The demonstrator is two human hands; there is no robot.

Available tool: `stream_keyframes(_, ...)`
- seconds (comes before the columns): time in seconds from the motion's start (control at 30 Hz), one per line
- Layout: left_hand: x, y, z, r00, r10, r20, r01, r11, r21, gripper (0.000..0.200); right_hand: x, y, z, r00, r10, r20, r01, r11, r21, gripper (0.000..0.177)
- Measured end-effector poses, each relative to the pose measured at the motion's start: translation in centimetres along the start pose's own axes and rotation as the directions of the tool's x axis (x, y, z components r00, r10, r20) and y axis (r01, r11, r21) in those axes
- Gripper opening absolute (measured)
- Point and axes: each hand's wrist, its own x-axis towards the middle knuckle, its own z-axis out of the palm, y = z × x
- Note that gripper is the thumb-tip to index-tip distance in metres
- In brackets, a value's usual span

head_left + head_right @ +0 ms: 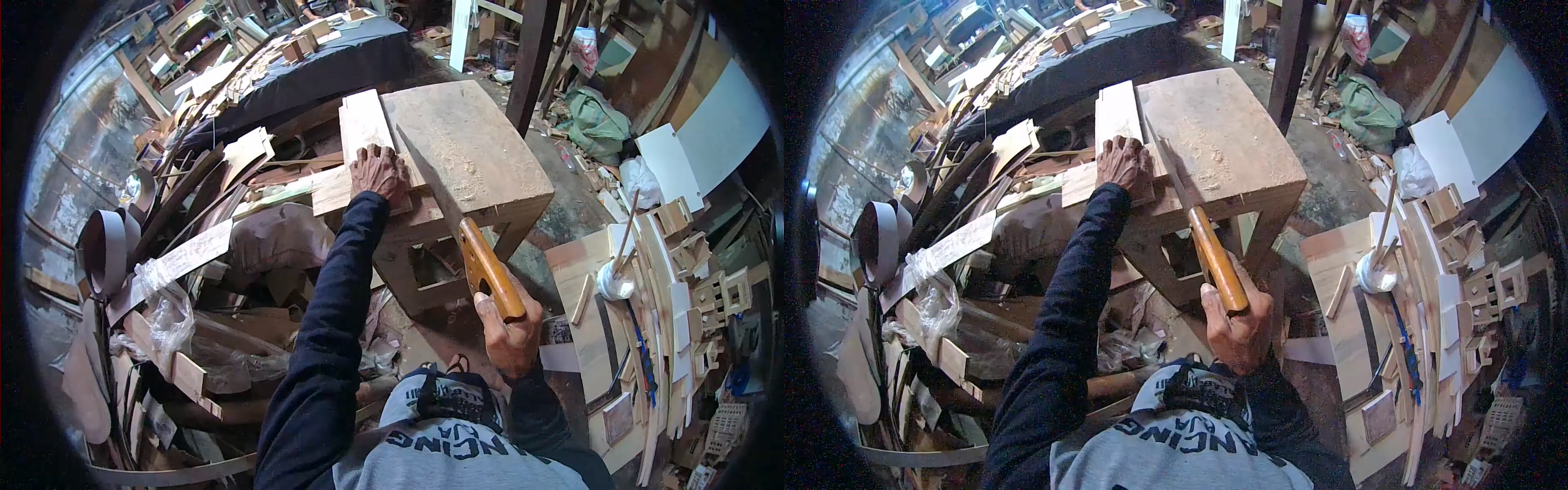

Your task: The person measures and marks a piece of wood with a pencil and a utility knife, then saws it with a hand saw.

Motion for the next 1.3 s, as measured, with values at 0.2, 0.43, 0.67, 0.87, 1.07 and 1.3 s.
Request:
stream_keyframes(0.2, 0.4, -0.4, 0.1, 1.0, -0.003, 0.027, 0.004, 1.0, -0.029, 0.038, -0.9, -0.8, 0.9, 0.997, 0.069, -0.02, -0.069, 0.997, -0.035, 0.043)
stream_keyframes(0.43, 0.2, -0.3, 0.2, 1.0, -0.001, 0.016, 0.002, 1.0, -0.008, 0.04, -2.5, -1.5, 2.4, 0.992, 0.067, -0.11, -0.076, 0.994, -0.084, 0.044)
stream_keyframes(0.67, 0.4, -0.6, 0.3, 1.0, 0.001, 0.027, -0.001, 1.0, -0.013, 0.04, -3.2, -2.2, 2.4, 0.994, 0.084, -0.064, -0.09, 0.991, -0.094, 0.043)
stream_keyframes(0.87, 0.6, -0.8, 0.8, 0.999, -0.001, 0.033, 0.001, 1.0, 0.0, 0.039, -4.1, -2.8, 2.3, 0.997, 0.024, -0.074, -0.031, 0.995, -0.097, 0.044)
stream_keyframes(1.07, 0.5, -0.4, 0.2, 0.999, -0.013, 0.042, 0.014, 1.0, -0.007, 0.039, -4.6, -3.1, 2.5, 0.998, 0.037, -0.055, -0.048, 0.978, -0.202, 0.045)
stream_keyframes(1.3, 0.1, -0.1, -0.6, 0.999, 0.005, 0.038, -0.005, 1.0, 0.015, 0.035, -1.4, -2.6, 4.5, 0.995, 0.053, -0.08, -0.065, 0.987, -0.149, 0.047)
